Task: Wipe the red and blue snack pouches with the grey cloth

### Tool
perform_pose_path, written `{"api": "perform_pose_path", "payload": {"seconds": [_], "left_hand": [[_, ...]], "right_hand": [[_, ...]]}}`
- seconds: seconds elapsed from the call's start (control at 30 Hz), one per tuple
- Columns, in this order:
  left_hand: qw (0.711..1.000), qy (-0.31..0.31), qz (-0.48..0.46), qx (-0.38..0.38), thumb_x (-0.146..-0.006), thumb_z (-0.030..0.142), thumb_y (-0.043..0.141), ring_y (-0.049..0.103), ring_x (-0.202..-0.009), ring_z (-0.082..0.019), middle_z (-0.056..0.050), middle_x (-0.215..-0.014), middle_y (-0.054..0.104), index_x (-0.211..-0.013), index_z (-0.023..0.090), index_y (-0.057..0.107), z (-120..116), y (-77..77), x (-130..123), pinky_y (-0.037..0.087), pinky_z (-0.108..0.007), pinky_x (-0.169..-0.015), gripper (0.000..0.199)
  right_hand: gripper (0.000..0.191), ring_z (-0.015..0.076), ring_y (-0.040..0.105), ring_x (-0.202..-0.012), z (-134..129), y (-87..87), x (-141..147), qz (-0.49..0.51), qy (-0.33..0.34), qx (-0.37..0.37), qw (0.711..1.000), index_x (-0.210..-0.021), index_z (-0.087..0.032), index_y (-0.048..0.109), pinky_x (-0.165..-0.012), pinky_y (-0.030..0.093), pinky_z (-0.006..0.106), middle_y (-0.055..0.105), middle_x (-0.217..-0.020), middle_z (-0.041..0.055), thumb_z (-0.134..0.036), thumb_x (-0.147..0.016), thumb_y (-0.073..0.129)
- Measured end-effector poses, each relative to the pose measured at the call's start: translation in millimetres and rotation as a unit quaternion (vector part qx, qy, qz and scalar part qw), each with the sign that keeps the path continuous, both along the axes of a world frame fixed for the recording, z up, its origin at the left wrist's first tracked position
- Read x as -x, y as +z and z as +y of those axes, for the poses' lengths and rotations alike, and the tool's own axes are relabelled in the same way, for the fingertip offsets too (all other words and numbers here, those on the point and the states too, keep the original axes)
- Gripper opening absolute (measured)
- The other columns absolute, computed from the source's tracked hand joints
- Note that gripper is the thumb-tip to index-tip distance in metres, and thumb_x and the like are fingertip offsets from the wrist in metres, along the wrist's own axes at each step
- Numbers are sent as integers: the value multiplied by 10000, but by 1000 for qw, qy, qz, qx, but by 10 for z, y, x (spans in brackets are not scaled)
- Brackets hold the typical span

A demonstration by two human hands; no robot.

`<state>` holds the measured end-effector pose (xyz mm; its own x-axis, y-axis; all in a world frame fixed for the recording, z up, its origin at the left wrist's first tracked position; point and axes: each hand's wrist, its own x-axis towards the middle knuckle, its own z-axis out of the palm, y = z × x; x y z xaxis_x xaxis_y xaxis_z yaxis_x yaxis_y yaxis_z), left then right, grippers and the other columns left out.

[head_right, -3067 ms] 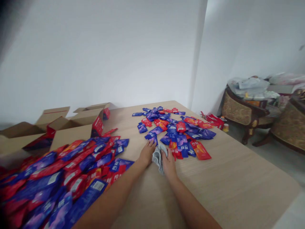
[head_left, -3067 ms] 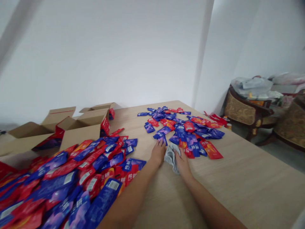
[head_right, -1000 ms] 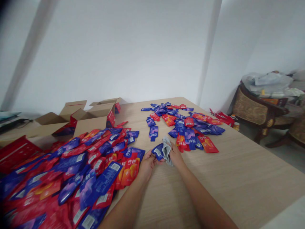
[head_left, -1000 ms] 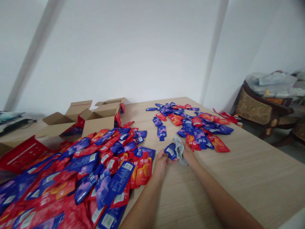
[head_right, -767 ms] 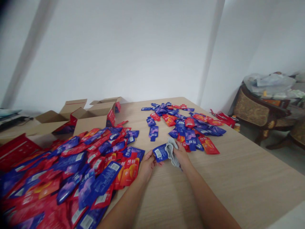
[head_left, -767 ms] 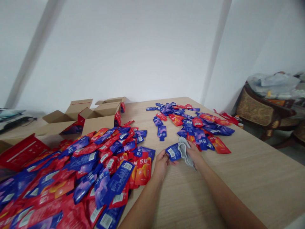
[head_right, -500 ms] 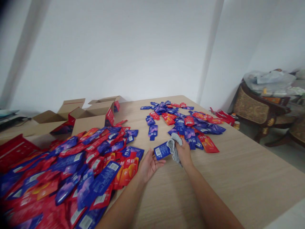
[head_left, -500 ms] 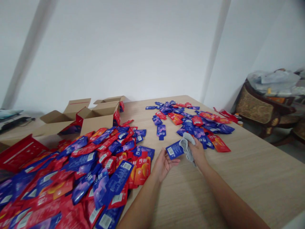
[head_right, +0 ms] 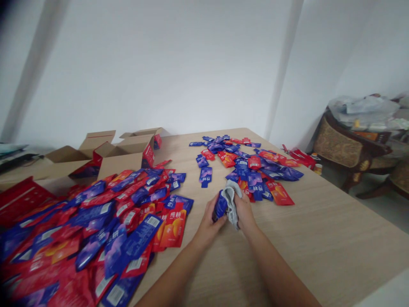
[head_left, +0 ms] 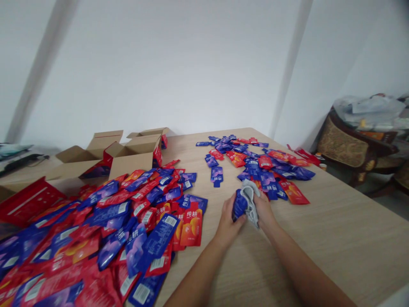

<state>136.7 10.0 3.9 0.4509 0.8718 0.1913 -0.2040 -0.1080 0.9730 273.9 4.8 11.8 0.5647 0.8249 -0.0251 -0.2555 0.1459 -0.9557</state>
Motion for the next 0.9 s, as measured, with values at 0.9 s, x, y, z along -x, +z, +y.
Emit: {"api": "perform_pose_path", "payload": {"seconds": [0.9], "left_hand": [[951,-217,2,219,-667,442,738,663,-555,-226,-95,-756,693,-1006,107,562,156,41,123,532,-326,-510,508]], "right_hand": [[397,223,623,-743,93,-205,-77,-342,44,30,938,-814,-178,685,-676,462,308,697,-782,56,-500,-817,452]]}}
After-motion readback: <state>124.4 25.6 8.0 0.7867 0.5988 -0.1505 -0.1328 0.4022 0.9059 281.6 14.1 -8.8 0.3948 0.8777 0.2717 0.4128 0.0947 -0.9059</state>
